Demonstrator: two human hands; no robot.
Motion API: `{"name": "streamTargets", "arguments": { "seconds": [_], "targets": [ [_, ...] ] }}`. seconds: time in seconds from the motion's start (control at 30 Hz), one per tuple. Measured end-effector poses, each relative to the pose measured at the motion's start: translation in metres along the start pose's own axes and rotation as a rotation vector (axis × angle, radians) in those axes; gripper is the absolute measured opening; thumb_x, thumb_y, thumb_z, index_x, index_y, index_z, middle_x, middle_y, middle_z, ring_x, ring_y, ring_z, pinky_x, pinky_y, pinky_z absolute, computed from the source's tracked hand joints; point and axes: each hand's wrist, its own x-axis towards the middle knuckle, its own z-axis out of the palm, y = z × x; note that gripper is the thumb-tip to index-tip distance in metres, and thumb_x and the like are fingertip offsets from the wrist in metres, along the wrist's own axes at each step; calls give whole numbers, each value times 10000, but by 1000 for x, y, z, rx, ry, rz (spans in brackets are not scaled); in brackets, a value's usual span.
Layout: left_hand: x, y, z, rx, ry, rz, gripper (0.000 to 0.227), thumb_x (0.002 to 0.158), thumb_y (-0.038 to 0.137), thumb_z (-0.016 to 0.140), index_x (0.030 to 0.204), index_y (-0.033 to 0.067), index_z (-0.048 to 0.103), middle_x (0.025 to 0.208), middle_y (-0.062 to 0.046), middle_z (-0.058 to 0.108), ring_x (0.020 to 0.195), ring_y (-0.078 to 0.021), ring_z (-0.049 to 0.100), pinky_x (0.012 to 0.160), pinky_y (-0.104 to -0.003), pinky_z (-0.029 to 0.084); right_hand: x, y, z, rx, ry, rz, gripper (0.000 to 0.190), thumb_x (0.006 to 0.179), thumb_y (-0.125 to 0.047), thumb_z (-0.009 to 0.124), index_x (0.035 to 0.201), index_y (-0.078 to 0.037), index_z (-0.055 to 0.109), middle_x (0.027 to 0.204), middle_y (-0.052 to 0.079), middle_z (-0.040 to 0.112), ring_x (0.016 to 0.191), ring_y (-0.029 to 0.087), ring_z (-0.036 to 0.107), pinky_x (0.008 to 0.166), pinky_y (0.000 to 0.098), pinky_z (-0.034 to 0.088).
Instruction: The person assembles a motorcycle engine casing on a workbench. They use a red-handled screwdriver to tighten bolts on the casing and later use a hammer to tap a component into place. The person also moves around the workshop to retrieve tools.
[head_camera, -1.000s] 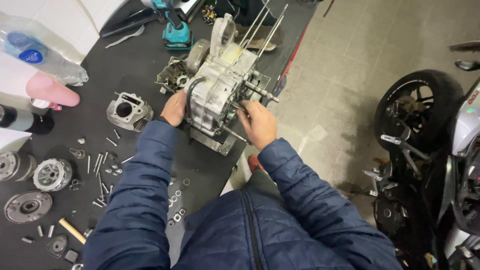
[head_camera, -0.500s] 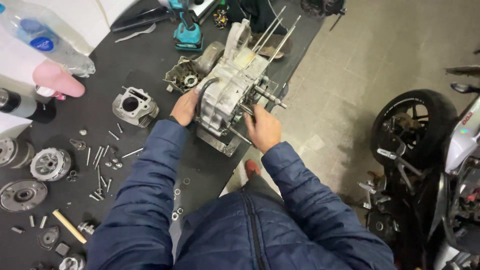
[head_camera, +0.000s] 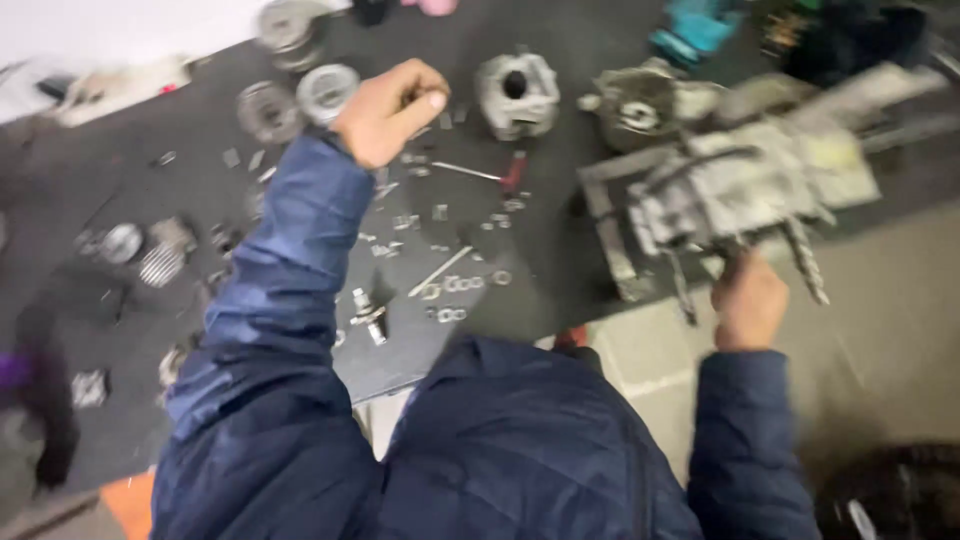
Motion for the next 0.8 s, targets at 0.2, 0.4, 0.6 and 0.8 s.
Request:
{"name": "streamTargets", "arguments": {
  "seconds": [0.2, 0.4, 0.6, 0.8],
  "targets": [
    [-135, -41, -71, 63, 346, -18, 221, 1099, 238, 629, 1137, 22, 657, 988, -53, 660, 895, -129, 592, 822, -302, 507, -9, -44, 3, -425, 5, -39, 403, 1214, -298, 470, 930, -26, 560, 775, 60, 565, 646, 168, 488, 574, 359, 391],
    [-139, -78, 27, 273, 265, -422, 310, 929, 364, 689, 1103, 111, 732, 1054, -128, 726, 974, -317, 698, 845, -425, 536, -3, -61, 21, -240, 28, 120, 433, 1157, -376, 471, 927, -27, 583, 738, 61, 524, 590, 185, 423, 538, 384, 330],
    [-29, -159, 169, 638, 128, -38, 283, 903, 236, 608, 1151, 150, 713, 1110, -101, 671, 1052, -327, 651, 818, -461, 544, 4, -24, -21, 398, -128, 535, 685, 1096, -662, 407, 874, -44, 605, 629, 14, 437, 527, 140, 369, 469, 295, 294],
    [47, -197, 197, 855, -109, 105, 189, 881, 244, 569, 955, 151, 716, 1049, -71, 652, 1063, -295, 637, 796, -487, 542, -58, -45, -51, 391, 75, 339, 491, 1080, -485, 449, 921, -44, 592, 702, 55, 503, 582, 170, 437, 530, 317, 347]
  ]
}}
